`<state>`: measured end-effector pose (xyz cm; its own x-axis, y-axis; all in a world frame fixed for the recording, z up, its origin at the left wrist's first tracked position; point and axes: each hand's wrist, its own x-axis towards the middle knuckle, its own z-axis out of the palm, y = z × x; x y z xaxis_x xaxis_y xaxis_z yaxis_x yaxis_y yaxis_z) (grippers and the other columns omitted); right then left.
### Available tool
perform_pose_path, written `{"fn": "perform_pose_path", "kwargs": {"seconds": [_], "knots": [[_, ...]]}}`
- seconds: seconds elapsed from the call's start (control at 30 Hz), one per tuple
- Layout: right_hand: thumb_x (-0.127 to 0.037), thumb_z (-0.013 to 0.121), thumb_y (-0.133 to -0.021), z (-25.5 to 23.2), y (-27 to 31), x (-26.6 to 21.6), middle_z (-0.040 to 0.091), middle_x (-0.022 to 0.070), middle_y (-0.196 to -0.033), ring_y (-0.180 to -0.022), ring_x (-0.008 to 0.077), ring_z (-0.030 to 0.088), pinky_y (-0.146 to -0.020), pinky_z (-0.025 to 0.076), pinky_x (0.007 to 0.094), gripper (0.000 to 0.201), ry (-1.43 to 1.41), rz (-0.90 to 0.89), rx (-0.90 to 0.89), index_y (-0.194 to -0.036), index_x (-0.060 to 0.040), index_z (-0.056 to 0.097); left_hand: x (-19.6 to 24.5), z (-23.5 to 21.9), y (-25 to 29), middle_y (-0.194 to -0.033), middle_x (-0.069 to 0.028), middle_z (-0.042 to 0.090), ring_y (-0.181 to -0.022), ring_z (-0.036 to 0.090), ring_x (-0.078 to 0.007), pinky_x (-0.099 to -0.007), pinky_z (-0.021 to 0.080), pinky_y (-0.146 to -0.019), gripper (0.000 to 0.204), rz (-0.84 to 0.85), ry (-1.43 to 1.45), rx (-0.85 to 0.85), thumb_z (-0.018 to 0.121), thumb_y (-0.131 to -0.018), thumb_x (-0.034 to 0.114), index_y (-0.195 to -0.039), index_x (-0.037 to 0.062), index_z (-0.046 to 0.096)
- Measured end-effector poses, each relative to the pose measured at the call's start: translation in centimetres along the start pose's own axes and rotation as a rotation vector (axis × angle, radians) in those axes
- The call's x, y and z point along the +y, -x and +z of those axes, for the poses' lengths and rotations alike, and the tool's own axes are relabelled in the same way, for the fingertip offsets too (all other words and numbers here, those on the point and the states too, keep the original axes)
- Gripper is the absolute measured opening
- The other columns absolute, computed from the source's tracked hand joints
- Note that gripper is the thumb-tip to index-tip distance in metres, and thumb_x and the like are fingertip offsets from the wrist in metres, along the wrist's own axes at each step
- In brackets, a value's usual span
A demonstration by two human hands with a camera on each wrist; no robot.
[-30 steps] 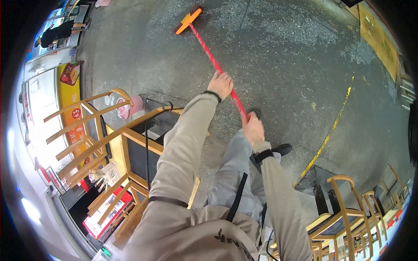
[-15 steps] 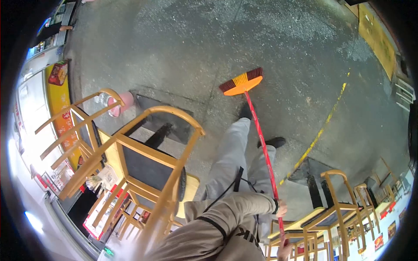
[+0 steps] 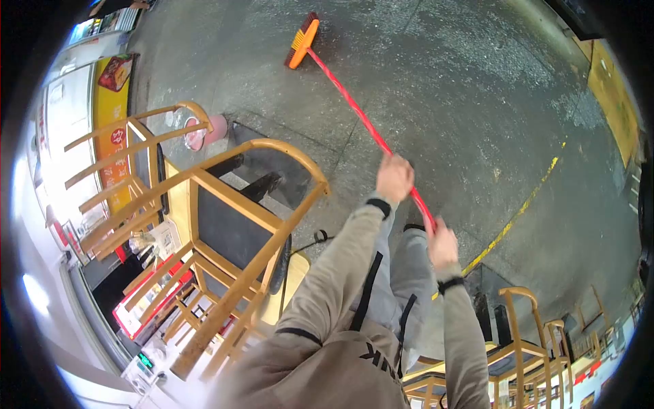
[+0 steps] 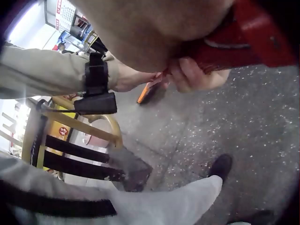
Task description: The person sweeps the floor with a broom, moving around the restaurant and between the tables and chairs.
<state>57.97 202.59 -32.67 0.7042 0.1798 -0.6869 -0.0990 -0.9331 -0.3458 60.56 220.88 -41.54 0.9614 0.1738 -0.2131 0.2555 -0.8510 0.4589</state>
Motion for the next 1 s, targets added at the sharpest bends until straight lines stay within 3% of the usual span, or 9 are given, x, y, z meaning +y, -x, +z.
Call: {"fn": "perform_pose_path", "kwargs": {"seconds": [0.17, 0.43, 0.6, 0.67, 0.73, 0.77, 0.87, 0.9, 1.0], "knots": [[-0.038, 0.044, -0.093, 3.2, -0.5, -2.9, 0.062, 0.0249, -0.074, -0.073, 0.0403, 0.062, -0.067, 0.05, 0.0486, 0.037, 0.077, -0.163, 0.003, -0.092, -0.0039, 0.059, -3.4, 1.5, 3.5, -0.089, -0.0132, 0.058, -0.094, 0.056, -0.0305, -0.0426, 0.046, -0.08, 0.021, -0.243, 0.012, 0.284, 0.049, -0.085, 0.018, -0.078, 0.0006, 0.059], [-0.041, 0.043, -0.092, 2.2, 10.2, 9.0, 0.062, 0.0247, -0.075, -0.075, 0.0422, 0.061, -0.068, 0.048, 0.0506, 0.041, 0.191, -0.159, -0.108, -0.086, -0.0032, 0.059, 7.0, 6.6, 17.2, -0.097, -0.0142, 0.058, -0.11, 0.049, -0.0328, -0.0422, 0.046, -0.087, 0.028, -0.396, 0.165, 0.182, 0.045, -0.089, 0.02, -0.08, -0.0017, 0.06], [-0.043, 0.048, -0.09, -2.7, 20.7, 19.2, 0.062, 0.0229, -0.077, -0.076, 0.0425, 0.06, -0.066, 0.047, 0.0505, 0.041, 0.162, -0.004, -0.132, -0.083, -0.0048, 0.061, 15.2, 9.2, 25.4, -0.086, -0.0068, 0.057, -0.093, 0.05, -0.0236, -0.04, 0.038, -0.076, 0.018, 0.482, -0.015, -0.099, 0.048, -0.081, 0.019, -0.088, 0.0059, 0.058], [-0.042, 0.053, -0.088, -3.8, 27.0, 23.2, 0.061, 0.0226, -0.074, -0.073, 0.0425, 0.059, -0.063, 0.046, 0.0506, 0.04, 0.119, 0.065, -0.12, -0.083, -0.0043, 0.062, 20.3, 7.6, 28.6, -0.085, -0.0094, 0.056, -0.09, 0.048, -0.0256, -0.042, 0.037, -0.074, 0.017, 0.507, 0.133, -0.469, 0.045, -0.087, 0.023, -0.081, 0.0099, 0.056], [-0.038, 0.057, -0.087, -5.7, 33.9, 24.9, 0.059, 0.022, -0.068, -0.066, 0.042, 0.057, -0.058, 0.045, 0.0477, 0.037, 0.138, 0.21, -0.133, -0.079, -0.0019, 0.061, 24.9, 6.3, 32.7, -0.079, -0.0107, 0.054, -0.083, 0.047, -0.0294, -0.0423, 0.039, -0.074, 0.027, 0.599, 0.298, -0.42, 0.044, -0.09, 0.027, -0.076, 0.0078, 0.055], [-0.037, 0.056, -0.088, -7.0, 37.3, 25.1, 0.058, 0.0217, -0.066, -0.063, 0.0417, 0.056, -0.055, 0.044, 0.0452, 0.037, 0.066, 0.239, -0.142, -0.078, -0.001, 0.061, 27.1, 7.3, 35.4, -0.078, -0.0105, 0.052, -0.083, 0.047, -0.0295, -0.0421, 0.039, -0.075, 0.028, 0.418, 0.619, -0.58, 0.046, -0.09, 0.029, -0.074, 0.0068, 0.055], [-0.039, 0.05, -0.092, -8.5, 47.0, 26.4, 0.039, 0.0078, -0.048, -0.048, 0.0104, 0.036, -0.044, 0.03, 0.034, 0.052, -0.075, 0.491, -0.183, -0.061, 0.0031, 0.052, 32.3, 5.3, 42.1, -0.078, -0.0105, 0.055, -0.082, 0.048, -0.0268, -0.0371, 0.041, -0.079, 0.029, 0.587, 0.82, -0.729, 0.047, -0.091, 0.026, -0.073, 0.0041, 0.055], [-0.038, 0.049, -0.093, -12.3, 47.4, 21.5, 0.064, 0.0224, -0.1, -0.083, 0.0291, 0.063, -0.071, 0.048, 0.0384, 0.046, -0.146, 0.476, -0.361, -0.111, 0.003, 0.059, 33.5, 5.2, 44.1, -0.078, -0.0104, 0.056, -0.082, 0.049, -0.0261, -0.0363, 0.041, -0.079, 0.027, 0.566, 0.888, -0.739, 0.048, -0.09, 0.024, -0.073, 0.0041, 0.055], [-0.04, 0.048, -0.093, -10.5, 51.2, 17.9, 0.064, 0.0236, -0.087, -0.075, 0.0302, 0.062, -0.067, 0.046, 0.0381, 0.048, -0.015, 0.726, -0.255, -0.097, 0.0055, 0.063, 34.3, 3.2, 47.0, -0.078, -0.0098, 0.057, -0.082, 0.05, -0.0253, -0.036, 0.041, -0.079, 0.027, 0.543, 0.915, -0.906, 0.049, -0.09, 0.023, -0.073, 0.004, 0.056]]}}
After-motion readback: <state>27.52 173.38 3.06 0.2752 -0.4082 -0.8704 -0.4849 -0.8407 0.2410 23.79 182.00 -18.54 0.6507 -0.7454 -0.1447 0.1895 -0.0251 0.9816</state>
